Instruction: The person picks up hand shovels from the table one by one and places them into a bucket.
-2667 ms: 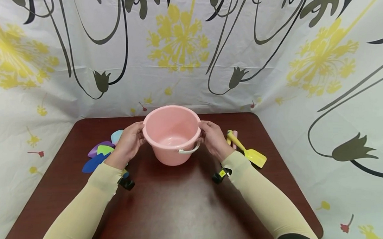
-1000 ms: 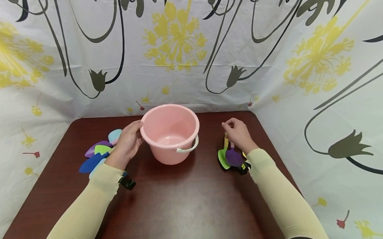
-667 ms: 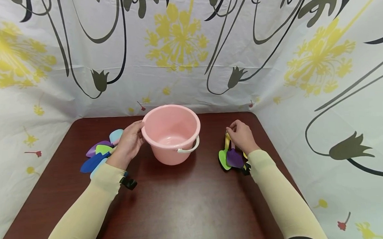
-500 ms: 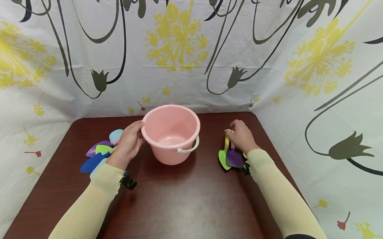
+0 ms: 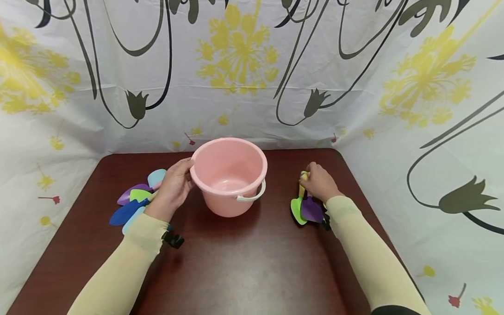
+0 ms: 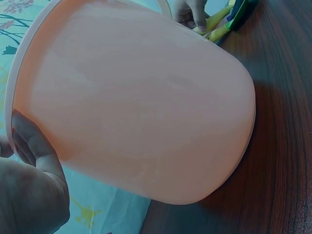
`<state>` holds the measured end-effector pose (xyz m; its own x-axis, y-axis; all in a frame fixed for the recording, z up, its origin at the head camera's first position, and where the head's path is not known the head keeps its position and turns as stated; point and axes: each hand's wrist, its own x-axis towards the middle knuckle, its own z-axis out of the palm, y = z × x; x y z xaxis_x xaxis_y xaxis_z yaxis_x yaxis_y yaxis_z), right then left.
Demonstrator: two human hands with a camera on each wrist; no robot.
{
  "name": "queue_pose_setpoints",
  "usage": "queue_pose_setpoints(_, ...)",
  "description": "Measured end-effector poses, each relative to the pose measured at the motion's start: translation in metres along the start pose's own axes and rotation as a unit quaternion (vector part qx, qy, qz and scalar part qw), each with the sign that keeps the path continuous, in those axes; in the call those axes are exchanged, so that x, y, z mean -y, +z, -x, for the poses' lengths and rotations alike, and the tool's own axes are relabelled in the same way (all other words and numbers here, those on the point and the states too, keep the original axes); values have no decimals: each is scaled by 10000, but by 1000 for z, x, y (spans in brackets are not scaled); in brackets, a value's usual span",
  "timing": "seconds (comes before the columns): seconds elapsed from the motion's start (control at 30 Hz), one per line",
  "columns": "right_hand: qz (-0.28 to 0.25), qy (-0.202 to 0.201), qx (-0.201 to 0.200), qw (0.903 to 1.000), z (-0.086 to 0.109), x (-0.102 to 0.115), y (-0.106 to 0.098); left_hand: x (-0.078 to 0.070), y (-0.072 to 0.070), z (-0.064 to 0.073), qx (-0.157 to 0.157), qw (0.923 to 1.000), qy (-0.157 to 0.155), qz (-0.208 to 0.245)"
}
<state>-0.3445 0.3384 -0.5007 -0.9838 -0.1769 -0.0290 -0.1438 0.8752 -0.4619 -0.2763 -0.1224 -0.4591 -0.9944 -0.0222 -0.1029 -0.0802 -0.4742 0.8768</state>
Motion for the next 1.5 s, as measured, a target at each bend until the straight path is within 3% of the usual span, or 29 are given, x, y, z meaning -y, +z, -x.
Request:
queue_pose_setpoints(0.5,417,-172,-167,9988,2,-5,5,2,3,0,15,10000,-33,12)
queue_pose_setpoints(0.7,480,-417,-248,9977,3,-11,6,2,3,0,14,10000,-28,62)
queue_pose_setpoints(1.0,478,-412,-351,9974,8,-12,2,3,1,0,0,10000,3,62)
queue_pose_setpoints(1.37,411,-358,-421,9976,13,-1,-13,2,2,1,7,10000,14,82)
queue_pose_setpoints(1.5,59,-298,-390,9988,17,10,-25,3,1,0,19,10000,18,92)
